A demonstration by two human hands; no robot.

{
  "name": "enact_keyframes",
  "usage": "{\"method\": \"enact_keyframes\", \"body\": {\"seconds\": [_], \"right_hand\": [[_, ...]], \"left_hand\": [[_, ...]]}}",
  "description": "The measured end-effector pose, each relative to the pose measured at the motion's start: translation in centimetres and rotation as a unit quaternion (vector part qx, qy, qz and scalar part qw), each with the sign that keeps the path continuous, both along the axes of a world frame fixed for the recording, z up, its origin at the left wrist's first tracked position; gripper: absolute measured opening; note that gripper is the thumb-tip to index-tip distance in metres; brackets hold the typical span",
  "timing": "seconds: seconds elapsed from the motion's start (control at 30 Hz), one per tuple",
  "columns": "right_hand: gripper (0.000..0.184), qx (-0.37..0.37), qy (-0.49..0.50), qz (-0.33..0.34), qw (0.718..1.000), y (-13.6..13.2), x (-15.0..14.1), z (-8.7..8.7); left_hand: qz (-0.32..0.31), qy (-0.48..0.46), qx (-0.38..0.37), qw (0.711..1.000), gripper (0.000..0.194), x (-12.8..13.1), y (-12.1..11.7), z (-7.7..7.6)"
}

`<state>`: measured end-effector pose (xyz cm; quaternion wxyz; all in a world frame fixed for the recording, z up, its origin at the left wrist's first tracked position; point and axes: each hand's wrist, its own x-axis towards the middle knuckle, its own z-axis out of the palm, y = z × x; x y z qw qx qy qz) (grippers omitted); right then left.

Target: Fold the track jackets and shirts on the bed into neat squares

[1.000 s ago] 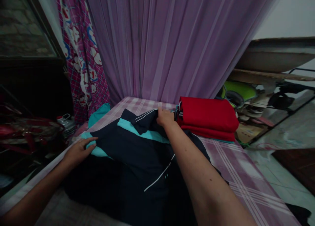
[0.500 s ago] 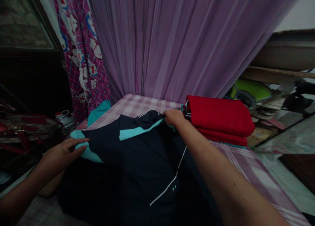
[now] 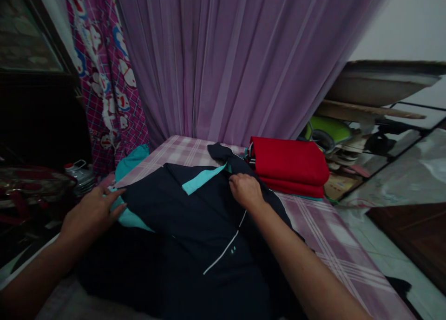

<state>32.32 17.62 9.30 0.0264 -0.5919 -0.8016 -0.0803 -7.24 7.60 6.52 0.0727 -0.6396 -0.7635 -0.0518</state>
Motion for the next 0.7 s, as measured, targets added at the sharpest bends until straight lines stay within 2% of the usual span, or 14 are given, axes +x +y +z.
{"method": "enact_keyframes", "body": {"seconds": [0.07, 0.13, 0.2, 0.3, 0.37, 0.43, 0.5, 0.6, 0.67, 0.7], "right_hand": [[0.034, -0.007, 0.019, -0.04, 0.999, -3.0, 2.0, -1.1], [0.034, -0.016, 0.04, -0.083, 0.996, -5.9, 4.7, -2.7], [0.035, -0.015, 0.06, -0.137, 0.989, -8.4, 7.8, -4.6], [0.044, 0.028, 0.085, -0.209, 0.974, -10.9, 12.3, -7.4], [0.056, 0.046, 0.099, -0.239, 0.965, -11.9, 14.5, -8.8], [0.062, 0.028, 0.117, -0.263, 0.957, -12.3, 15.7, -9.8], [0.062, -0.013, 0.135, -0.284, 0.949, -12.4, 16.2, -10.2], [0.058, -0.055, 0.153, -0.297, 0.941, -12.4, 16.0, -10.2], [0.056, -0.05, 0.164, -0.296, 0.94, -12.4, 15.7, -9.9], [0.055, -0.043, 0.169, -0.295, 0.939, -12.3, 15.5, -9.7]], "left_hand": [[-0.066, -0.012, 0.01, 0.998, 0.049, 2.4, 1.2, 1.4], [-0.135, -0.043, -0.022, 0.99, 0.049, 5.4, 3.0, 1.9], [-0.176, -0.064, -0.079, 0.979, 0.054, 8.5, 5.1, 1.4], [-0.192, -0.071, -0.134, 0.97, 0.065, 12.3, 8.5, -0.1], [-0.189, -0.067, -0.128, 0.971, 0.054, 14.0, 10.7, -0.9], [-0.176, -0.062, -0.11, 0.976, 0.032, 14.8, 12.9, -0.9], [-0.157, -0.055, -0.096, 0.981, 0.025, 14.9, 15.2, -0.1], [-0.104, -0.073, -0.047, 0.991, 0.04, 13.7, 18.9, 2.0], [-0.048, -0.156, 0.027, 0.986, 0.056, 12.3, 20.8, 3.1], [-0.041, -0.18, 0.053, 0.981, 0.067, 11.5, 21.3, 3.4]]}}
